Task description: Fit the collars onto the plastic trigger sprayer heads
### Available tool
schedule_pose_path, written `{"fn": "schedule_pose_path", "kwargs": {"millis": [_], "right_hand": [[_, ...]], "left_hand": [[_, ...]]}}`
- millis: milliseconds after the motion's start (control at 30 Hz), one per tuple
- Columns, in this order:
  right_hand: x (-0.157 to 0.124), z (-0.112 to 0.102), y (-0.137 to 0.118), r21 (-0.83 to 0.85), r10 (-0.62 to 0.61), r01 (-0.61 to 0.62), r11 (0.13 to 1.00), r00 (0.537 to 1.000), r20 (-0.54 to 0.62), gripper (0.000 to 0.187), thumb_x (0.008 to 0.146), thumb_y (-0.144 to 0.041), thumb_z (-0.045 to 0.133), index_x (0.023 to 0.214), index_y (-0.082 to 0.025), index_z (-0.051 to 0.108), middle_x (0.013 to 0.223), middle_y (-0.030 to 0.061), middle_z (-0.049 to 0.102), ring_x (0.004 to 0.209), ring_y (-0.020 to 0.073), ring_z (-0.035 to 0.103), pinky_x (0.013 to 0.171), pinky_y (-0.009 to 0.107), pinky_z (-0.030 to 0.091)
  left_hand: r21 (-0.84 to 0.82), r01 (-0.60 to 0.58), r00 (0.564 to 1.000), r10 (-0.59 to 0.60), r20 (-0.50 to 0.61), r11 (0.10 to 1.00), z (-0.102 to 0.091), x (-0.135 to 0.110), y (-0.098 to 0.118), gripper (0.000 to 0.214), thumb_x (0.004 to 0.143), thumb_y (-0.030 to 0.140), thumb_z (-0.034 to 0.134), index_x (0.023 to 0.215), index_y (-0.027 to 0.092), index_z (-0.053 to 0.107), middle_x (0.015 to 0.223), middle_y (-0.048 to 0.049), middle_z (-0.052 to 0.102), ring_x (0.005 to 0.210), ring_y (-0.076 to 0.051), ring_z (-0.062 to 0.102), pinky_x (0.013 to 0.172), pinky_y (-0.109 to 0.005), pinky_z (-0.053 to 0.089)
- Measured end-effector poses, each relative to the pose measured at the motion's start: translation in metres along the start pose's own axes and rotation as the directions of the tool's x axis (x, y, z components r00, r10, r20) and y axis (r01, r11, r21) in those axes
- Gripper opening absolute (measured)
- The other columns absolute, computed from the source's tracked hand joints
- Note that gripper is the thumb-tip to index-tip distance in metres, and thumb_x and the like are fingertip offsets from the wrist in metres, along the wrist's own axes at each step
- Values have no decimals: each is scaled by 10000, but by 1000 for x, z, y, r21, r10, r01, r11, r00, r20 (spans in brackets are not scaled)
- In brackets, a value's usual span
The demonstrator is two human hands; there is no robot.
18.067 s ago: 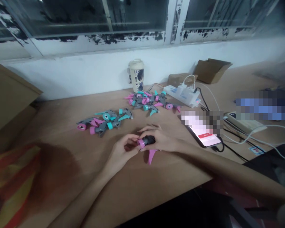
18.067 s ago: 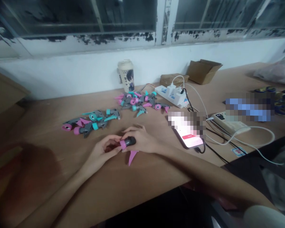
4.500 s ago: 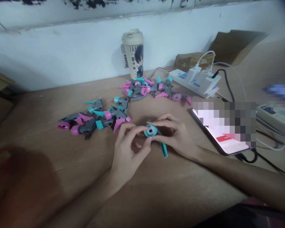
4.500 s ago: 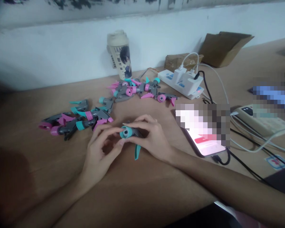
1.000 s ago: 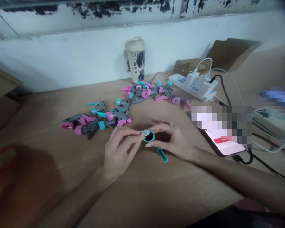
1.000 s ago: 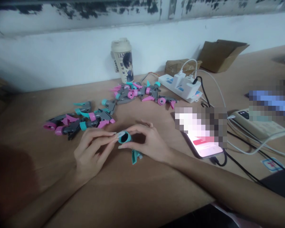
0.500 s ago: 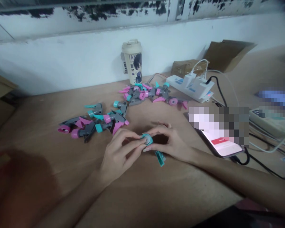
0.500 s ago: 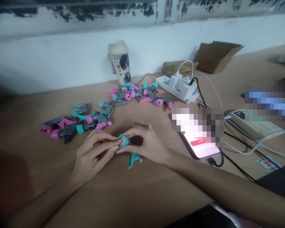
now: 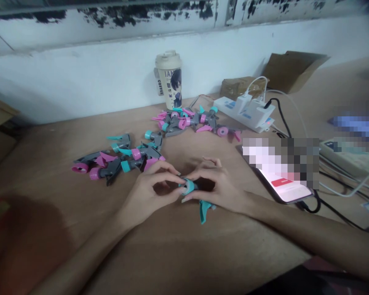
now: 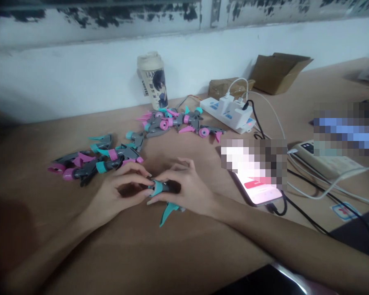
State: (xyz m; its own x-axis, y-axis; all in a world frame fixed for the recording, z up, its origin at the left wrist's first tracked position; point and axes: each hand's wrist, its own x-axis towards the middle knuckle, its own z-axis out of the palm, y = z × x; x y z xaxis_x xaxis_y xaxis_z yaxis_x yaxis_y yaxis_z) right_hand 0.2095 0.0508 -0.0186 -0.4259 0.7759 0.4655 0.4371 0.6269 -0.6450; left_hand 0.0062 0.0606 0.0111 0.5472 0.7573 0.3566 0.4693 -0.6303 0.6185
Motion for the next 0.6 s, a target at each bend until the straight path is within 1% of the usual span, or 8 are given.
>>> {"fn": "schedule_pose_path", "kwargs": {"millis": [133, 200, 300, 400, 500, 600], "right_hand": [[-1, 2, -2, 3, -16, 16, 1000, 1000, 0, 276, 681, -436, 719, 880, -260, 647, 854, -50, 715, 843, 147, 629, 1027, 392, 231], [-1, 2, -3, -7, -22, 22, 1000, 1000, 3, 279, 679, -447, 716, 875, -259, 652, 837, -49, 714, 843, 148, 628, 1026, 390, 232], [-1, 2, -2, -26, -23, 23, 999, 1000, 6, 290, 677, -470, 708, 872, -262, 655, 836, -47, 714, 840, 151, 629, 1022, 390, 239], [-1, 2, -1, -32, -25, 25, 999, 1000, 8, 295, 677, -474, 707, 877, -265, 654, 839, -52, 714, 829, 146, 631, 1020, 385, 247], [-2, 2, 1, -12, -11, 11, 1000, 1000, -2, 299, 668, -460, 720, 887, -268, 652, 849, -53, 714, 821, 144, 632, 1019, 389, 252], [-2, 3, 0, 22, 1, -1, 1000, 1000, -14, 294, 657, -435, 736, 879, -261, 652, 848, -50, 714, 820, 145, 631, 1019, 389, 254]], "left_hand": [[110, -32, 994, 20, 110, 993, -12, 5, 1, 83, 769, 259, 661, 831, 271, 714, 943, -18, 592, 885, -152, 592, 709, -269, 520], [138, -38, 986, 15, 163, 990, -17, 6, 2, 93, 774, 272, 657, 843, 288, 717, 948, -11, 597, 863, -144, 595, 702, -264, 517], [173, -41, 982, 8, 187, 984, -19, 7, 4, 106, 784, 281, 647, 859, 298, 719, 952, -9, 601, 827, -134, 597, 673, -250, 512], [183, -41, 989, 13, 150, 982, -16, 6, 6, 96, 782, 285, 650, 844, 291, 722, 921, -7, 603, 793, -124, 596, 622, -221, 501], [159, -25, 998, 15, 66, 987, -10, 5, 8, 65, 772, 261, 663, 803, 270, 719, 868, 2, 604, 740, -104, 591, 573, -190, 486], [141, -4, 1000, 5, -8, 990, -4, 4, 11, 32, 762, 226, 675, 744, 232, 700, 827, 10, 606, 699, -93, 578, 572, -187, 484]]}}
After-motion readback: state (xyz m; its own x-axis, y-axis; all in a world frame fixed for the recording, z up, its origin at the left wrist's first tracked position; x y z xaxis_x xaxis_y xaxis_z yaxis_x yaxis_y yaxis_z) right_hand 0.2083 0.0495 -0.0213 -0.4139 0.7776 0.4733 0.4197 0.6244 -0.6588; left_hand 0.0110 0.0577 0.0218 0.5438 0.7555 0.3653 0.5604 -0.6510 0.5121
